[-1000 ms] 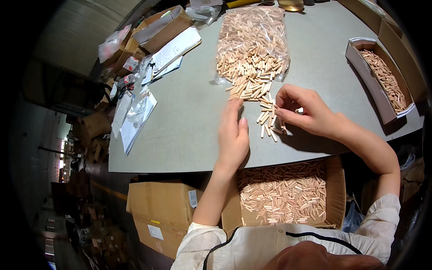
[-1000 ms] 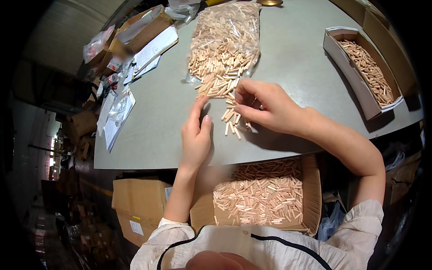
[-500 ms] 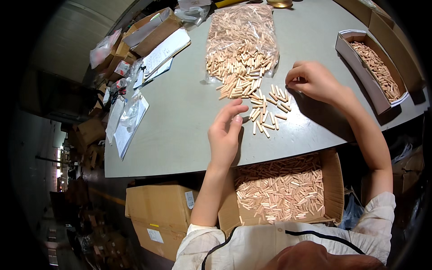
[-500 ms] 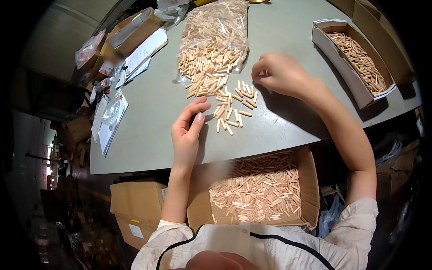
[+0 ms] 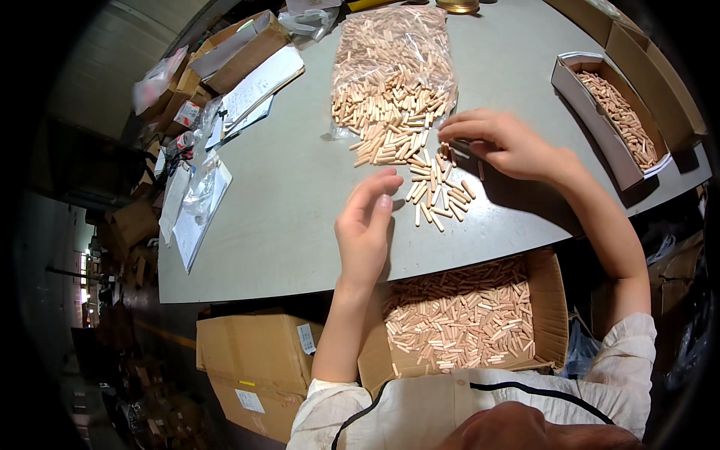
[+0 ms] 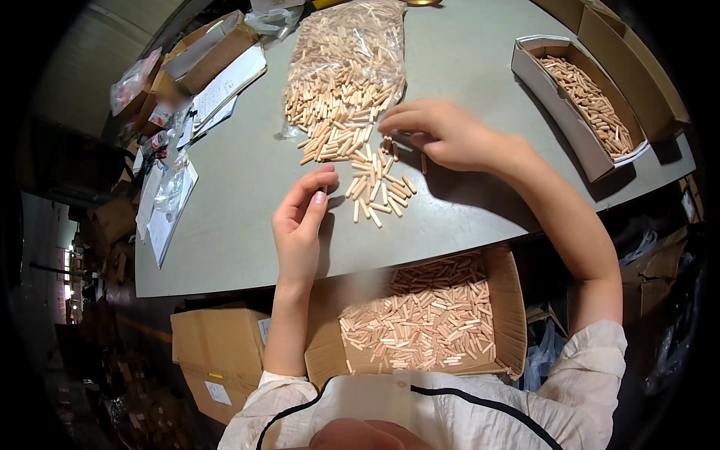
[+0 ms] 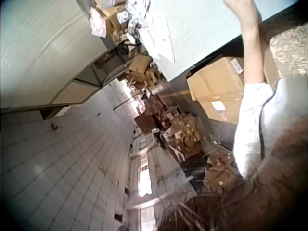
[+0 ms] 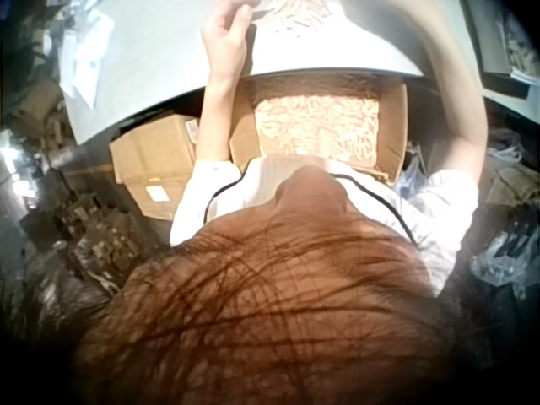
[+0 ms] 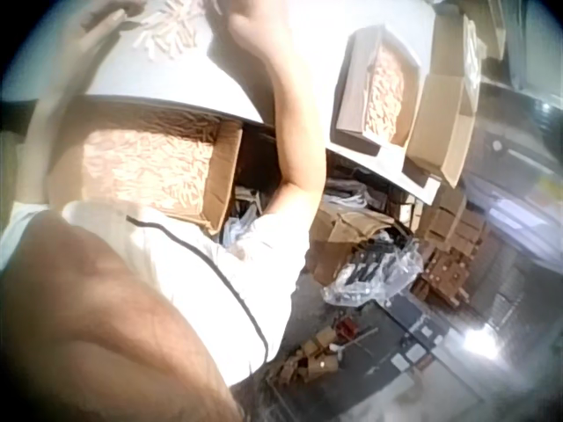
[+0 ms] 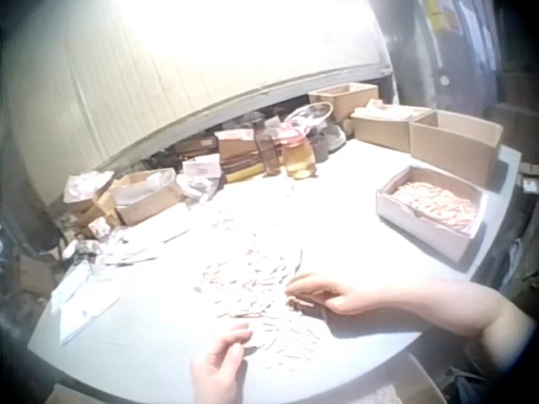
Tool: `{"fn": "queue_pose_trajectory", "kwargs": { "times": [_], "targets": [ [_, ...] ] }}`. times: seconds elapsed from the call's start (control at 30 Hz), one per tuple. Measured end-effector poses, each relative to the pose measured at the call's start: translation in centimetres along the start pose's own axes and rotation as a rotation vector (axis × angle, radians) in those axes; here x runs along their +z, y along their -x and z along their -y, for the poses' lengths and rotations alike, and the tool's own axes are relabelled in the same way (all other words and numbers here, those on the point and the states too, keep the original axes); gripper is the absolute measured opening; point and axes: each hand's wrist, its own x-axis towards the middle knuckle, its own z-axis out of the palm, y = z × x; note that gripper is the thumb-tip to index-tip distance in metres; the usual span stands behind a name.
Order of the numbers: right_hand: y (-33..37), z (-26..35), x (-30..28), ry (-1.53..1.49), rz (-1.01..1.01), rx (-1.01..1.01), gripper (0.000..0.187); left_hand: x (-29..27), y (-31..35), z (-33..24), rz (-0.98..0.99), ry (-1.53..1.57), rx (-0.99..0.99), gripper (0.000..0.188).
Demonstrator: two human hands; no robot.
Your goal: The person sorts small, light-colored cylindrical objects on a table. They pick up the cylinders from a pile and place them into a cardboard box below the table surface. The person uses both hands to handle the items, occasionally adjusting the pile on the table.
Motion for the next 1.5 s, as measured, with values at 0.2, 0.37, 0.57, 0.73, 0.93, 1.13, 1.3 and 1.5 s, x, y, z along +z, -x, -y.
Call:
{"fn": "queue_pose_trajectory", "kwargs": {
  "times": [0.2, 0.37, 0.57, 0.73, 0.93, 1.13, 1.3, 1.5],
  "targets": [
    [0.0, 1.5, -0.5, -0.338, 0.272, 0.087, 0.049, -0.5, 0.2, 0.2, 0.032, 0.024, -0.036, 0.026],
    [0.1, -0.1, -3.1, -0.291, 0.083, 0.273, 0.043, -0.2, 0.2, -0.1, 0.013, 0.047, -0.046, 0.025],
    [0.0, 0.3, -5.3, 0.045, 0.269, 0.489, 0.024, -0.4, 0.3, -0.1, 0.006, 0.034, -0.038, 0.025],
    [0.1, 1.2, -3.7, -0.002, 0.334, 0.441, 0.019, -0.5, 0.2, -0.1, 0.020, -0.002, -0.018, 0.024],
    [-0.2, 3.2, -3.0, -0.204, 0.493, 0.383, 0.019, -0.5, 0.1, 0.1, 0.016, -0.011, -0.024, 0.023],
    [-0.1, 3.2, -3.7, -0.266, 0.395, 0.651, 0.012, -0.4, 0.3, -0.1, -0.007, 0.018, -0.054, 0.023],
    [0.0, 3.8, -4.2, -0.319, 0.545, 0.624, 0.016, -0.6, 0.2, 0.1, -0.004, 0.009, -0.040, 0.023],
    [0.3, 3.7, -3.9, -0.342, 0.573, 0.607, 0.022, -0.5, 0.1, 0.0, -0.001, -0.006, -0.028, 0.023]
  ]
}}
